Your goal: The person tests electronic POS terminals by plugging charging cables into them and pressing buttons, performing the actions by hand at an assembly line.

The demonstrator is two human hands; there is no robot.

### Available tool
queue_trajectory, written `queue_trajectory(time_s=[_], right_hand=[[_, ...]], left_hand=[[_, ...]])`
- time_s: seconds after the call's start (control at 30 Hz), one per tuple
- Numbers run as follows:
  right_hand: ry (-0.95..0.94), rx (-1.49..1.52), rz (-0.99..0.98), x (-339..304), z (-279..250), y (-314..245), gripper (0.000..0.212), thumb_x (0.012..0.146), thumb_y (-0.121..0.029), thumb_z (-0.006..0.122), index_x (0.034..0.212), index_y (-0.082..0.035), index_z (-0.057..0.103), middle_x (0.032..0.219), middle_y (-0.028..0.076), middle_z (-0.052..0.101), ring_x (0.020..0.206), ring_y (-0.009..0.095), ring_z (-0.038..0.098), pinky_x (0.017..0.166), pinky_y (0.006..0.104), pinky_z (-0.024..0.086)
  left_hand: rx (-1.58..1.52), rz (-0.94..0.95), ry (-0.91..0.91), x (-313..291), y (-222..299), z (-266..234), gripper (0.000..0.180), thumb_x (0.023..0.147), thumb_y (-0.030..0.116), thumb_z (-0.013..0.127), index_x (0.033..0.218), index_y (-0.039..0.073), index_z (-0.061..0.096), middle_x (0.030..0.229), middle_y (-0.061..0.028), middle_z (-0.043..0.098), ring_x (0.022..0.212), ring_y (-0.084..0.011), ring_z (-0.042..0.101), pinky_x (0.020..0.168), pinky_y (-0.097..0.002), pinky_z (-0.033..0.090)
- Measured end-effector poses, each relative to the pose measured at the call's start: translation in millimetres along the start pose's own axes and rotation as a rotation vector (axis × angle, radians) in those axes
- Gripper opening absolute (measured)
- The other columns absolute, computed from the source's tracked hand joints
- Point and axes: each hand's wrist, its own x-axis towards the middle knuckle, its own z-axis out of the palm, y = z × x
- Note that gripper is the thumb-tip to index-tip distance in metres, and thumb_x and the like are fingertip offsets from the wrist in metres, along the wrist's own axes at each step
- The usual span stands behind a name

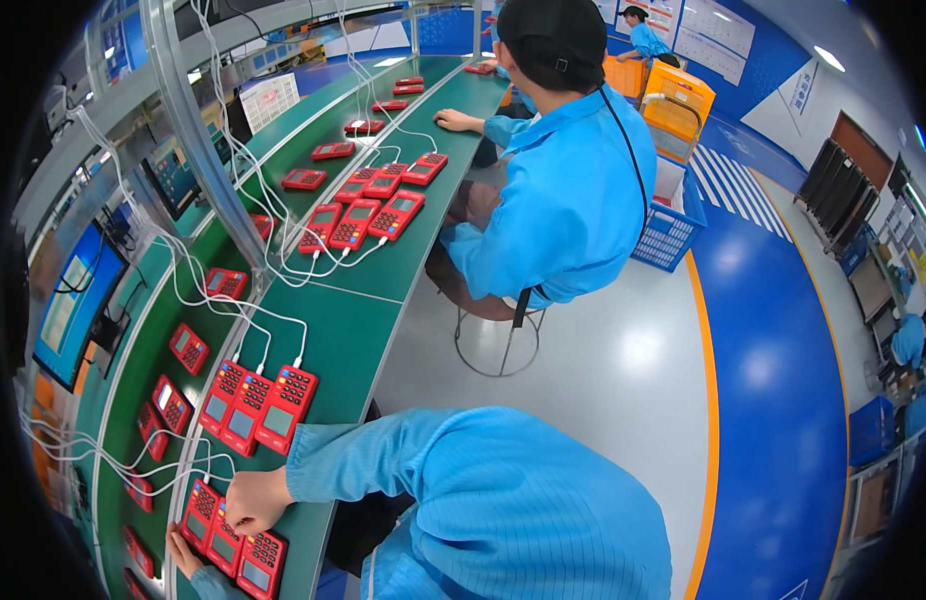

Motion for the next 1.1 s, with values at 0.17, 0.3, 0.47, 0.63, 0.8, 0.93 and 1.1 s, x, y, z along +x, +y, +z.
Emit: queue_trajectory(time_s=[0.17,0.3,0.47,0.63,0.8,0.93,1.1], right_hand=[[-0.011,0.004,0.002,-1.6,-0.6,-0.3,0.024,0.079,-0.019,0.067,0.061,-0.009,0.054,0.061,0.005,0.057,0.061,0.028,0.059,0.052,0.0404,0.044],[-0.011,0.001,-0.001,-1.3,0.6,-0.8,0.023,0.078,-0.019,0.068,0.061,-0.009,0.055,0.061,0.005,0.057,0.060,0.028,0.058,0.052,0.0401,0.044],[-0.023,0.005,0.002,-2.3,1.8,0.5,0.023,0.078,-0.019,0.068,0.061,-0.009,0.056,0.061,0.006,0.057,0.060,0.028,0.058,0.053,0.0400,0.044],[-0.019,0.011,0.007,-3.2,-2.4,-0.6,0.023,0.077,-0.019,0.068,0.061,-0.008,0.056,0.061,0.006,0.058,0.060,0.029,0.058,0.054,0.0403,0.044],[-0.039,0.019,0.015,-3.7,-2.2,-2.3,0.022,0.077,-0.020,0.068,0.061,-0.009,0.057,0.061,0.007,0.058,0.060,0.029,0.058,0.053,0.0414,0.043],[-0.077,-0.031,-0.003,0.7,-2.5,-6.1,0.022,0.078,-0.024,0.066,0.063,-0.011,0.056,0.065,0.005,0.060,0.065,0.026,0.061,0.055,0.0401,0.047],[-0.151,0.003,-0.075,-5.9,-15.8,-4.0,0.012,0.083,-0.021,0.067,0.074,-0.013,0.063,0.072,0.001,0.062,0.068,0.021,0.062,0.060,0.0346,0.051]], left_hand=[[0.040,0.008,-0.015,-0.2,15.4,1.0,0.040,0.105,0.027,0.045,0.129,-0.004,0.053,0.127,-0.0132,0.058,0.119,-0.0204,0.053,0.105,-0.0325,0.039],[0.074,0.020,-0.018,4.4,23.1,-3.2,0.040,0.105,0.027,0.045,0.129,-0.004,0.053,0.128,-0.0132,0.058,0.120,-0.0206,0.053,0.106,-0.0326,0.038],[0.112,0.035,-0.026,13.3,30.5,-3.5,0.040,0.105,0.027,0.045,0.130,-0.004,0.053,0.129,-0.0133,0.058,0.121,-0.0208,0.052,0.106,-0.0328,0.038],[0.144,0.048,-0.034,23.3,38.9,3.8,0.040,0.105,0.027,0.044,0.130,-0.004,0.053,0.129,-0.0134,0.057,0.121,-0.0210,0.052,0.107,-0.0330,0.037],[0.182,0.041,-0.016,26.4,39.0,6.6,0.041,0.105,0.026,0.044,0.131,-0.004,0.053,0.130,-0.0135,0.057,0.122,-0.0213,0.051,0.107,-0.0332,0.037],[0.215,0.014,0.051,6.3,34.6,-11.8,0.040,0.104,0.025,0.048,0.130,-0.004,0.055,0.130,-0.0138,0.058,0.122,-0.0213,0.052,0.107,-0.0332,0.038],[0.021,-0.010,0.103,7.6,53.0,17.1,0.034,0.102,0.021,0.052,0.127,-0.001,0.059,0.129,-0.0114,0.060,0.122,-0.0194,0.053,0.108,-0.0320,0.037]])
